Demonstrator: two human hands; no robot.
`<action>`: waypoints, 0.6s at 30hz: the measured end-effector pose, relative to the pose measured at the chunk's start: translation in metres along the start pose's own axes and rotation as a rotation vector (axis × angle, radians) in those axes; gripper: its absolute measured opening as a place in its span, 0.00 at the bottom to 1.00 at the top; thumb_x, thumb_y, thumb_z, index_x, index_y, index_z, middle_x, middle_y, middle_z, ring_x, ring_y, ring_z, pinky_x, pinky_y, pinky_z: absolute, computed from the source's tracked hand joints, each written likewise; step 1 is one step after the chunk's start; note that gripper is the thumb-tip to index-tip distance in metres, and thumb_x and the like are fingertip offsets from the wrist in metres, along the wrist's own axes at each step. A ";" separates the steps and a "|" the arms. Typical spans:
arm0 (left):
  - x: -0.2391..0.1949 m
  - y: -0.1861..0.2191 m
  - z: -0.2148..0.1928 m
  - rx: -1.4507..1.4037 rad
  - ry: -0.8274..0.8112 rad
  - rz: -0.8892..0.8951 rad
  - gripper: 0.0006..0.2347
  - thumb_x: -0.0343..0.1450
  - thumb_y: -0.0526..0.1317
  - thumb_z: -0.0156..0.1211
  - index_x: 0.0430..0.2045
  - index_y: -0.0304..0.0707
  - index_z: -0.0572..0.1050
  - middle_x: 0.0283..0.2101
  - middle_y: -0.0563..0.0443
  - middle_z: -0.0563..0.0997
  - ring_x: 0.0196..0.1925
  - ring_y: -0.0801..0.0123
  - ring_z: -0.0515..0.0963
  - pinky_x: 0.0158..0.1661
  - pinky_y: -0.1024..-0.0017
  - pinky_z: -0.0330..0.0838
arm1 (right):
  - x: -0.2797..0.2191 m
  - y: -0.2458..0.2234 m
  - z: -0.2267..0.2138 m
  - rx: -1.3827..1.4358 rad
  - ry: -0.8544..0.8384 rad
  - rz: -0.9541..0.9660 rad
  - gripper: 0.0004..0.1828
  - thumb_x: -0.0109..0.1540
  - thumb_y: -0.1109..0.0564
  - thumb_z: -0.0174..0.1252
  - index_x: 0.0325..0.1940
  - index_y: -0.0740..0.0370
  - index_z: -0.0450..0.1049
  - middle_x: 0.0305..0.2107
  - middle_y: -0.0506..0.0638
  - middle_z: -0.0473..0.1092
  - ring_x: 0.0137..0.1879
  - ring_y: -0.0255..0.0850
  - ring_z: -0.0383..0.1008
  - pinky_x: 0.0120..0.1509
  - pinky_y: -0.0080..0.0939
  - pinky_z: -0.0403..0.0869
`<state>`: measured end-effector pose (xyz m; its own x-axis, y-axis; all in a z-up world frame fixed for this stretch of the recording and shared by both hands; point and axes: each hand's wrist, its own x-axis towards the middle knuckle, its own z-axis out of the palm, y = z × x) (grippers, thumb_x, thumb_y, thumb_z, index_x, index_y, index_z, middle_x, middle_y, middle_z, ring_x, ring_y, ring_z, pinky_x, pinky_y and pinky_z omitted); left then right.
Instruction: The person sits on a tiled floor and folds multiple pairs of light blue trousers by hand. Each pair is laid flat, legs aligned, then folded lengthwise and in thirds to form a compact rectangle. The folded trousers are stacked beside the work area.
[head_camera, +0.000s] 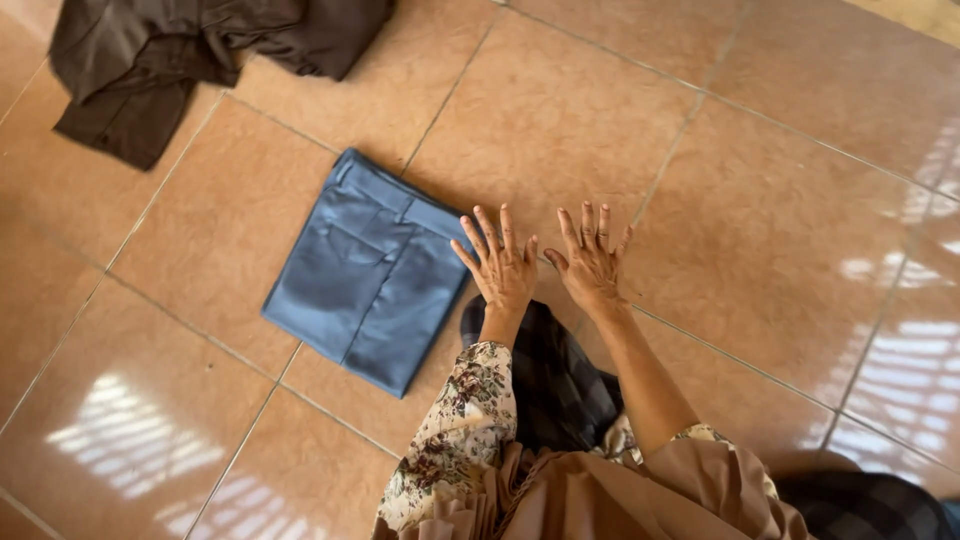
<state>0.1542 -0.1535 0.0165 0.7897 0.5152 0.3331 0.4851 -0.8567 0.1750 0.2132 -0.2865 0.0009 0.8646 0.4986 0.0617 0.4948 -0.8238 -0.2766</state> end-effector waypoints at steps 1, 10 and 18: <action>-0.003 0.017 0.002 -0.014 -0.005 0.024 0.32 0.75 0.59 0.47 0.74 0.50 0.52 0.76 0.33 0.51 0.78 0.36 0.45 0.69 0.31 0.32 | -0.008 0.016 -0.003 -0.007 0.008 0.026 0.42 0.68 0.31 0.45 0.83 0.38 0.41 0.79 0.55 0.34 0.83 0.57 0.23 0.74 0.83 0.30; -0.074 0.174 0.043 -0.196 -0.053 0.323 0.33 0.72 0.59 0.51 0.73 0.50 0.55 0.75 0.33 0.53 0.78 0.36 0.46 0.68 0.30 0.35 | -0.117 0.163 -0.032 -0.078 0.130 0.432 0.41 0.68 0.31 0.46 0.82 0.41 0.46 0.78 0.57 0.41 0.83 0.58 0.32 0.75 0.82 0.31; -0.147 0.318 0.000 -0.196 -0.489 0.611 0.30 0.76 0.60 0.40 0.73 0.50 0.53 0.78 0.37 0.44 0.79 0.43 0.36 0.70 0.34 0.24 | -0.225 0.240 -0.100 -0.067 0.130 0.821 0.39 0.69 0.28 0.40 0.81 0.43 0.49 0.76 0.57 0.50 0.83 0.54 0.38 0.77 0.76 0.30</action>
<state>0.1921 -0.5017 0.0227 0.9911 -0.1327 -0.0127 -0.1245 -0.9555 0.2672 0.1464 -0.6235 0.0164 0.9540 -0.2989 -0.0232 -0.2963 -0.9284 -0.2242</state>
